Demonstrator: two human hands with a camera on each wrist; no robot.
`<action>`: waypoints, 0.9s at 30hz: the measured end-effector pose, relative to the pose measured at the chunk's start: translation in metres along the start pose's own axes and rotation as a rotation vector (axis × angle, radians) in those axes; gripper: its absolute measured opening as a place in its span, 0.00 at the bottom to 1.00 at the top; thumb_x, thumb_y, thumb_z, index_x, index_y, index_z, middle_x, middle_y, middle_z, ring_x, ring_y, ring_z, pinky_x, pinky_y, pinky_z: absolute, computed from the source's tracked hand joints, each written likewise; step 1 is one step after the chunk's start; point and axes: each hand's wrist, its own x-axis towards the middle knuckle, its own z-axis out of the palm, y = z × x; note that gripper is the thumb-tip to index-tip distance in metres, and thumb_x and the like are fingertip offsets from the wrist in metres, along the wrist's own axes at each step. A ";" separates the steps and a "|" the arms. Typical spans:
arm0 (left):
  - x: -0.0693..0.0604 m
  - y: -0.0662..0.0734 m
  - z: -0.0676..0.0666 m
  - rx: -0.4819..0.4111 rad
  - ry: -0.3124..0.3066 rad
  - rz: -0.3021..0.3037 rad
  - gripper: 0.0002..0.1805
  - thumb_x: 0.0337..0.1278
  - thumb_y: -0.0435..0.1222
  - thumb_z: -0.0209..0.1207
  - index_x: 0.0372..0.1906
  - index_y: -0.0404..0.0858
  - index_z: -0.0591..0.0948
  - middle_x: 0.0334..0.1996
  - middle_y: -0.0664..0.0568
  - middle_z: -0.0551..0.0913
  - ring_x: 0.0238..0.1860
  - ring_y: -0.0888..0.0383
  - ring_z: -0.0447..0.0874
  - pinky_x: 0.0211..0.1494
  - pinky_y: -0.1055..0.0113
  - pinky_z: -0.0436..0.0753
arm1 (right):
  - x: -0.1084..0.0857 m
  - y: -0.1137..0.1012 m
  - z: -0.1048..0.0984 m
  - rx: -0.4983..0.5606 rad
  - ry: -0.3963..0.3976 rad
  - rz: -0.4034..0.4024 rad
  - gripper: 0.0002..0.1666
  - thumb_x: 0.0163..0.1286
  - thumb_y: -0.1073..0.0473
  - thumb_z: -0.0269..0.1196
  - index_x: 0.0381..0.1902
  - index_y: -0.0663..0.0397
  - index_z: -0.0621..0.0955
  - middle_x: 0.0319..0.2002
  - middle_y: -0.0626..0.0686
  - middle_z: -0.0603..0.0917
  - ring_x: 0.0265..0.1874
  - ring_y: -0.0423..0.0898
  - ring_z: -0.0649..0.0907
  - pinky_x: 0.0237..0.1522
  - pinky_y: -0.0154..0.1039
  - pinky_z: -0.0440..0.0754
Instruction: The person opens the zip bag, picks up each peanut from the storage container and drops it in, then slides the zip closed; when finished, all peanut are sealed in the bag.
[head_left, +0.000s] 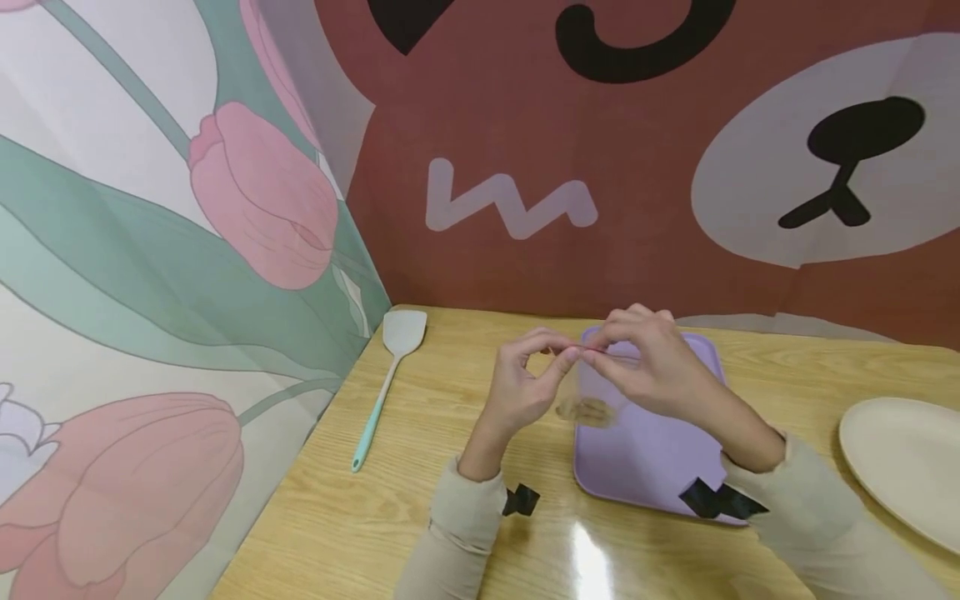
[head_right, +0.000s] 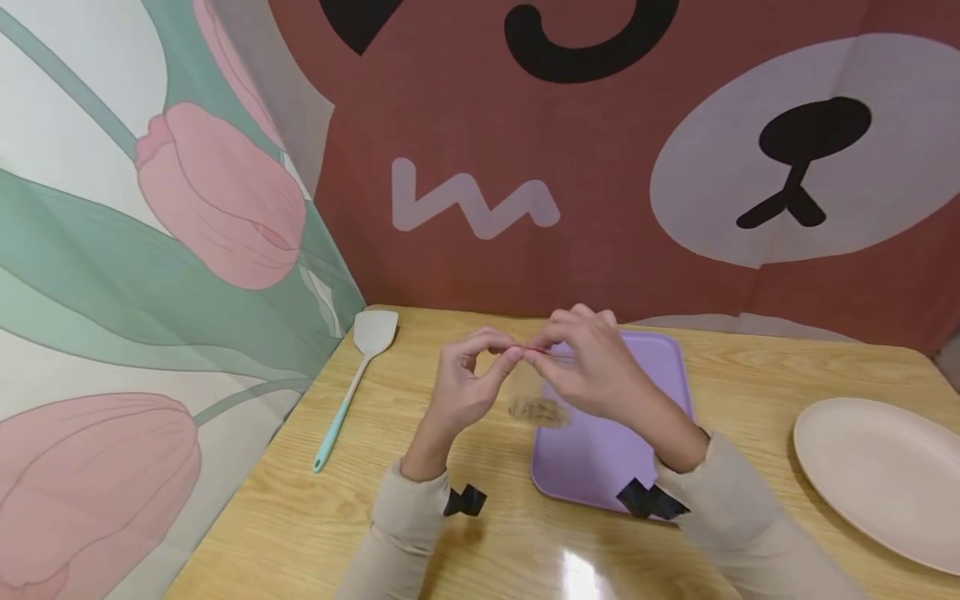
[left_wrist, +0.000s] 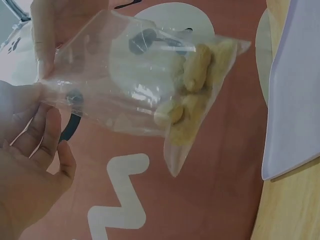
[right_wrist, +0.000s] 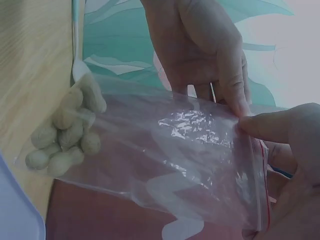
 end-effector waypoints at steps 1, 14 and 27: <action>0.000 0.000 0.000 0.018 0.000 -0.001 0.03 0.61 0.25 0.64 0.35 0.29 0.86 0.29 0.44 0.85 0.34 0.56 0.80 0.44 0.64 0.77 | -0.002 0.001 -0.001 -0.014 0.004 0.000 0.11 0.58 0.69 0.72 0.28 0.46 0.87 0.26 0.36 0.79 0.32 0.40 0.71 0.34 0.45 0.54; -0.001 -0.004 -0.008 0.115 0.053 -0.025 0.03 0.61 0.27 0.64 0.34 0.29 0.86 0.29 0.45 0.85 0.36 0.57 0.81 0.46 0.60 0.79 | -0.039 0.017 -0.032 -0.099 0.062 0.088 0.16 0.52 0.72 0.74 0.29 0.43 0.86 0.31 0.40 0.84 0.41 0.38 0.74 0.40 0.53 0.58; -0.014 0.001 -0.078 0.271 -0.353 -0.296 0.05 0.65 0.32 0.63 0.35 0.39 0.88 0.31 0.57 0.84 0.34 0.62 0.80 0.42 0.63 0.80 | -0.037 0.025 0.023 0.053 -0.088 0.127 0.12 0.61 0.68 0.71 0.29 0.42 0.85 0.29 0.34 0.81 0.35 0.39 0.77 0.41 0.43 0.70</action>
